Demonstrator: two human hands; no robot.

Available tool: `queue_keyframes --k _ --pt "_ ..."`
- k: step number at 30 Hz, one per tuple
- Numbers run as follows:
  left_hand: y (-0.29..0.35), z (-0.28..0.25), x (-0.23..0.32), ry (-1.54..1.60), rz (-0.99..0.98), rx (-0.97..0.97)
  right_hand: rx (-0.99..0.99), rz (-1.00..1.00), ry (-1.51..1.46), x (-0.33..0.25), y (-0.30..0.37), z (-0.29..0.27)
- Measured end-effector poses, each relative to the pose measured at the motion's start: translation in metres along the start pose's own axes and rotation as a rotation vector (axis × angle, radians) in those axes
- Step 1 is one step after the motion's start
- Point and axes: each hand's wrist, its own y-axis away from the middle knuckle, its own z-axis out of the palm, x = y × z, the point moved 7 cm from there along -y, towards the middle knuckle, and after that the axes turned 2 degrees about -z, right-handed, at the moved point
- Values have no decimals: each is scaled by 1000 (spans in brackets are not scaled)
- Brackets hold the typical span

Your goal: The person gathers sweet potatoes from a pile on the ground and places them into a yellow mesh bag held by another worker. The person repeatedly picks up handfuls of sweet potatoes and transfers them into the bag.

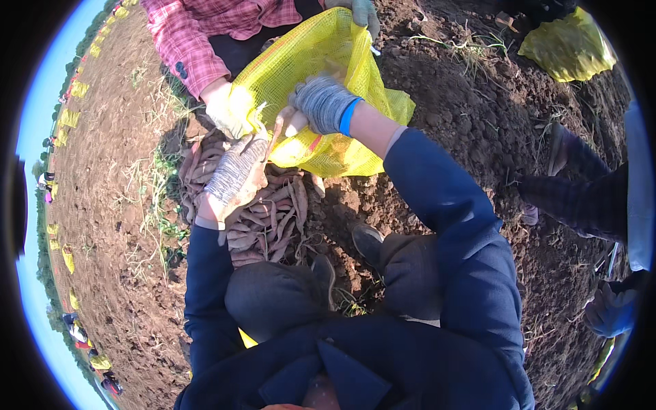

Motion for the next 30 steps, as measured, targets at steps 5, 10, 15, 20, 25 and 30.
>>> queue_keyframes --k 5,10,15,20,25,30 --pt "3 -3 5 -400 137 188 132 305 84 51 15 -25" --pt "-53 -6 -43 808 267 153 -292 273 -118 46 46 -21" --pt "-121 -48 -48 178 84 404 -439 103 27 -12 61 -19" --pt "-122 -136 -25 745 -283 323 -451 170 -10 -10 67 -4" --pt "-8 -242 48 935 8 363 -431 249 97 -2 71 5" --pt "58 -276 59 1178 50 410 -521 234 181 2 65 22"
